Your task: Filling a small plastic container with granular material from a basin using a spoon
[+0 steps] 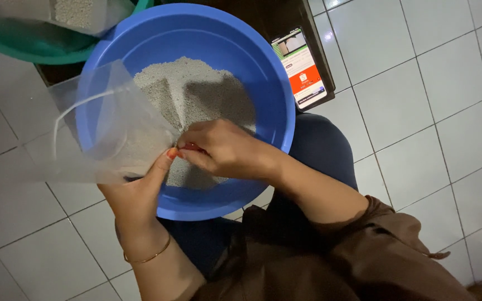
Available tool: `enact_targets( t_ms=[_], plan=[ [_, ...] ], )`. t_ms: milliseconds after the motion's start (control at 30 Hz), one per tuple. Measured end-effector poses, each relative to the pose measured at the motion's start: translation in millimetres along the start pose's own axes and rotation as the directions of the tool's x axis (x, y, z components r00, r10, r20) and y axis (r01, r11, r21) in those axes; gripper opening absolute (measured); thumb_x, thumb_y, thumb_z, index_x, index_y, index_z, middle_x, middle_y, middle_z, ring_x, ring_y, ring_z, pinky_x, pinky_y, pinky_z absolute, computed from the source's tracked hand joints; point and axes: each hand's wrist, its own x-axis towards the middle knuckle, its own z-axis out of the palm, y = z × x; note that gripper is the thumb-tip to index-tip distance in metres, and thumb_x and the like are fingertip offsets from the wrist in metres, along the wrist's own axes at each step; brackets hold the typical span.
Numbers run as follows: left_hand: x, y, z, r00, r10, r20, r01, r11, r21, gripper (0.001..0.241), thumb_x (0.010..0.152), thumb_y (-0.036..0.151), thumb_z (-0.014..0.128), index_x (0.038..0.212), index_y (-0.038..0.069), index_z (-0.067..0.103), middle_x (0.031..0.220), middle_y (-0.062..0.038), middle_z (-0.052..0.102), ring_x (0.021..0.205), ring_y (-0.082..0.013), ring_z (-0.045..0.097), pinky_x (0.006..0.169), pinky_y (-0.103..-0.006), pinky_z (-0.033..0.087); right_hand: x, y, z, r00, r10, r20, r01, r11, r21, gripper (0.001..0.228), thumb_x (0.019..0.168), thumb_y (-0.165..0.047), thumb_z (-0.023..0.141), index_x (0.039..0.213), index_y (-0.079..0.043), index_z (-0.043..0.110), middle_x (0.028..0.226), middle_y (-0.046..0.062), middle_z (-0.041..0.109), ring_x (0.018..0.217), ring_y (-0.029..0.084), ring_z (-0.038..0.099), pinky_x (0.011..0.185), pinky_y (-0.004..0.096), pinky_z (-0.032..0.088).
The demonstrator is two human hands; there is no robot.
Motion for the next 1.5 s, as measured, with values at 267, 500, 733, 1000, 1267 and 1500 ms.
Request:
enact_targets(
  t_ms=[267, 500, 733, 1000, 1267, 1500],
  plan=[
    [1, -4, -4, 1.000, 0.014, 0.010, -0.014, 1.000, 0.022, 0.071, 0.077, -0.002, 0.093, 0.136, -0.011, 0.054, 0.128, -0.028, 0.058, 0.125, -0.0326, 0.047, 0.103, -0.0628, 0.042, 2, -2, 3, 1.000, -0.026, -0.002, 0.026, 0.999, -0.019, 0.023, 0.100, -0.017, 0.058, 0.093, 0.001, 0.071, 0.074, 0.020, 0.067, 0.061, 0.033, 0.068, 0.054, 0.039, 0.053],
    [4, 10, 0, 0.999, -0.046, -0.002, 0.046, 0.999, 0.009, 0.074, 0.078, 0.000, 0.093, 0.137, -0.011, 0.050, 0.128, -0.028, 0.057, 0.124, -0.0352, 0.051, 0.105, -0.0637, 0.041, 3, 2, 3, 0.997, -0.058, -0.041, 0.059, 0.998, 0.022, 0.021, 0.099, -0.017, 0.059, 0.093, 0.000, 0.071, 0.072, 0.019, 0.065, 0.060, 0.034, 0.068, 0.053, 0.039, 0.052],
    [4, 7, -4, 0.999, -0.035, 0.016, 0.034, 0.999, 0.035, 0.069, 0.081, 0.000, 0.092, 0.137, -0.012, 0.052, 0.130, -0.027, 0.057, 0.128, -0.0353, 0.047, 0.104, -0.0638, 0.041, 1, 2, 2, 0.999, 0.018, 0.048, -0.021, 0.999, 0.050, 0.023, 0.097, -0.017, 0.061, 0.087, 0.001, 0.071, 0.068, 0.018, 0.065, 0.056, 0.029, 0.064, 0.050, 0.038, 0.049],
    [4, 10, -4, 0.999, 0.032, 0.034, -0.035, 0.997, 0.074, 0.067, 0.081, -0.002, 0.091, 0.137, -0.011, 0.055, 0.128, -0.030, 0.057, 0.128, -0.0378, 0.046, 0.103, -0.0646, 0.041, 2, 1, 1, 0.999, 0.010, 0.044, -0.012, 0.998, 0.059, 0.024, 0.098, -0.016, 0.060, 0.092, 0.004, 0.072, 0.069, 0.018, 0.065, 0.055, 0.027, 0.064, 0.050, 0.035, 0.049],
    [1, 6, -4, 1.000, -0.005, 0.016, 0.004, 0.999, 0.051, 0.074, 0.078, 0.000, 0.094, 0.138, -0.011, 0.052, 0.129, -0.027, 0.056, 0.125, -0.0331, 0.046, 0.104, -0.0643, 0.040, 2, 1, -2, 0.999, 0.015, 0.038, -0.017, 0.998, 0.060, 0.025, 0.099, -0.018, 0.059, 0.092, 0.002, 0.073, 0.070, 0.018, 0.065, 0.055, 0.028, 0.064, 0.049, 0.037, 0.049],
    [3, 10, -2, 1.000, 0.018, 0.020, -0.019, 0.999, 0.048, 0.070, 0.078, -0.001, 0.094, 0.135, -0.012, 0.053, 0.127, -0.027, 0.058, 0.125, -0.0313, 0.047, 0.106, -0.0613, 0.040, 3, 3, 0, 0.999, 0.028, 0.039, -0.030, 0.999, 0.044, 0.023, 0.098, -0.019, 0.062, 0.092, 0.000, 0.073, 0.069, 0.017, 0.066, 0.054, 0.028, 0.064, 0.048, 0.037, 0.049]
  ],
)
